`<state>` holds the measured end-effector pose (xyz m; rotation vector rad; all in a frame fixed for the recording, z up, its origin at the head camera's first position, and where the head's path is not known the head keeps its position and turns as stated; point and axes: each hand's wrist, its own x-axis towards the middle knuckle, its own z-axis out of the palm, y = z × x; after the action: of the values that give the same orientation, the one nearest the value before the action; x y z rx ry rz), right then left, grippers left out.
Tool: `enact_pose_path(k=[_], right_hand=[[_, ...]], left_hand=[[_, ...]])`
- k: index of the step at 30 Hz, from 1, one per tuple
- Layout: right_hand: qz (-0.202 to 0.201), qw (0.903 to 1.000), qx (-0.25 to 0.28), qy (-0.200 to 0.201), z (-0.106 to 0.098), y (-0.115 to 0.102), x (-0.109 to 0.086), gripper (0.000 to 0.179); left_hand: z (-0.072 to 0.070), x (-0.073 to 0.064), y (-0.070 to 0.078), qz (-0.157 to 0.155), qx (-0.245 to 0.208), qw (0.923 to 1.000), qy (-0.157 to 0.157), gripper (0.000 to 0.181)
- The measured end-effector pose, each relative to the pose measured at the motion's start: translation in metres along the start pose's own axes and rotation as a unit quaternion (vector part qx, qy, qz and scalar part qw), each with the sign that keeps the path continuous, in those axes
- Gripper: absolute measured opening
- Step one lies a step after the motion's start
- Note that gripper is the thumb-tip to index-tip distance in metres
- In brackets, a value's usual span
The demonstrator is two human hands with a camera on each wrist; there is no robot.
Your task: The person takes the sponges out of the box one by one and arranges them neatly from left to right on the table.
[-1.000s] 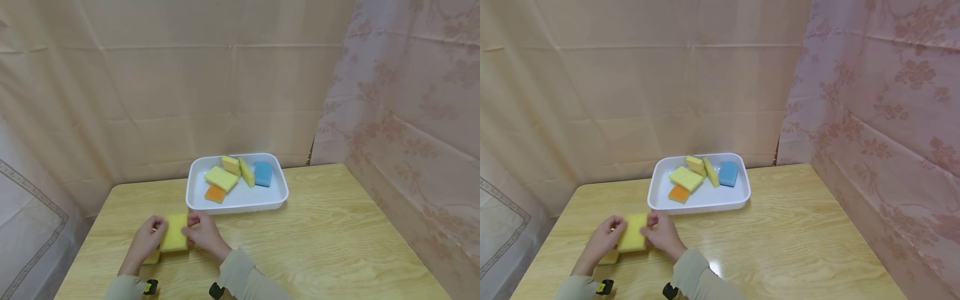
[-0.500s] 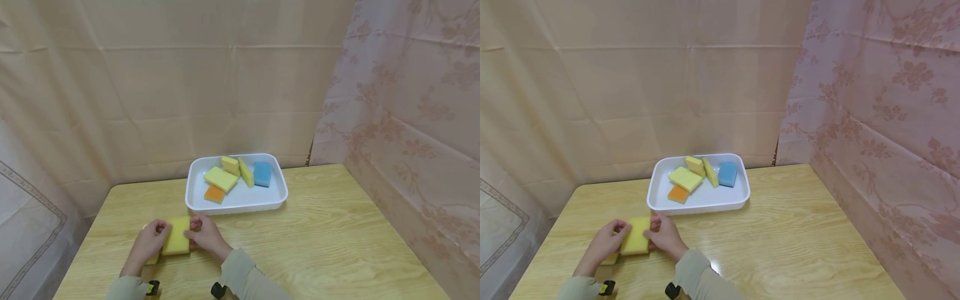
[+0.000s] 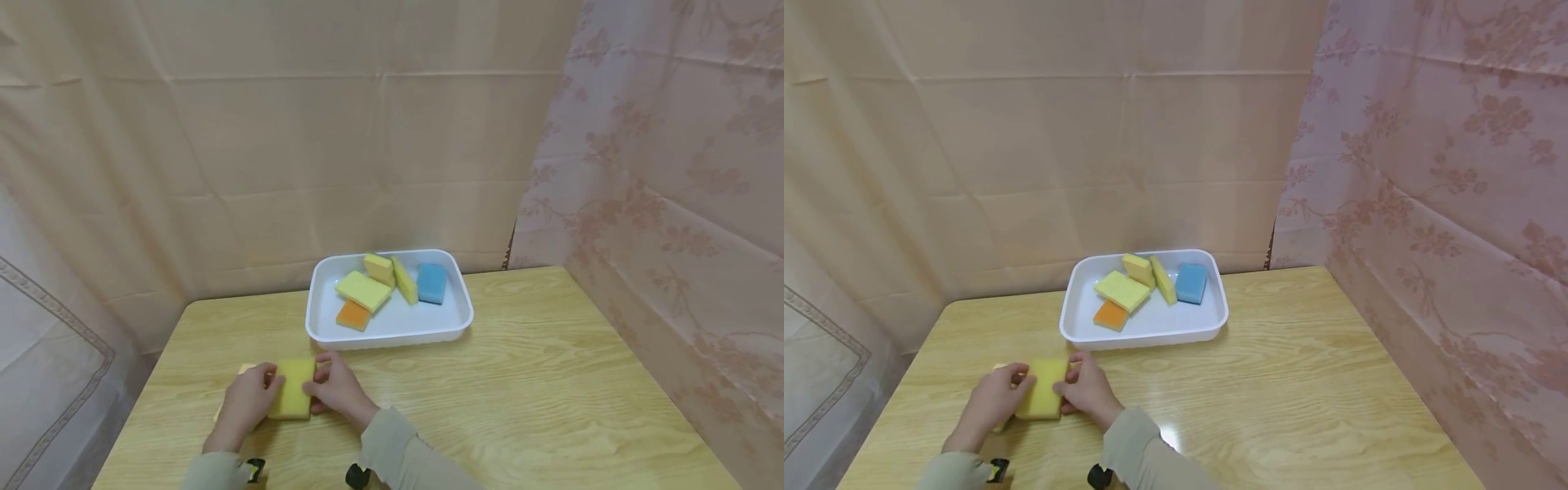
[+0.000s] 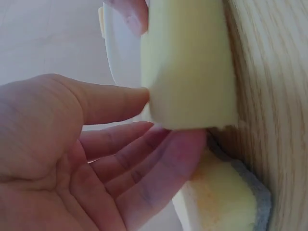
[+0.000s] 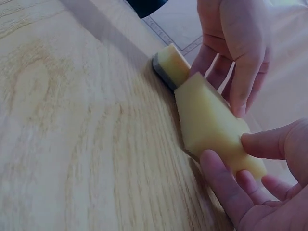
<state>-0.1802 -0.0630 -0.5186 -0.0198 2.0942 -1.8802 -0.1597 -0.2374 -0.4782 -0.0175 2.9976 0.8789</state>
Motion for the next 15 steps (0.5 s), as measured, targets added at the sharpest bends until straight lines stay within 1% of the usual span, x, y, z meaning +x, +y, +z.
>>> enact_pose_path(k=[3, 6, 10, 15], right_hand=[[0.004, 1.0, -0.008, -0.001, 0.0005, -0.0001, -0.0015, 0.054], [0.007, 0.9996, -0.027, -0.005, -0.0004, -0.0018, -0.0033, 0.055], [0.01, 0.9989, -0.046, -0.008, -0.001, -0.0022, -0.0034, 0.054], [0.002, 0.998, -0.063, -0.006, -0.0014, -0.0004, -0.0019, 0.053]], left_hand=[[0.0012, -0.0013, 0.0016, 0.007, 0.015, 0.9999, -0.003, 0.034], [0.0024, -0.0024, 0.0026, 0.013, 0.022, 0.9997, -0.003, 0.034], [0.0036, -0.0036, 0.0045, 0.011, 0.025, 0.9996, -0.008, 0.034], [0.0044, -0.0046, 0.0067, 0.007, 0.026, 0.9996, -0.009, 0.035]])
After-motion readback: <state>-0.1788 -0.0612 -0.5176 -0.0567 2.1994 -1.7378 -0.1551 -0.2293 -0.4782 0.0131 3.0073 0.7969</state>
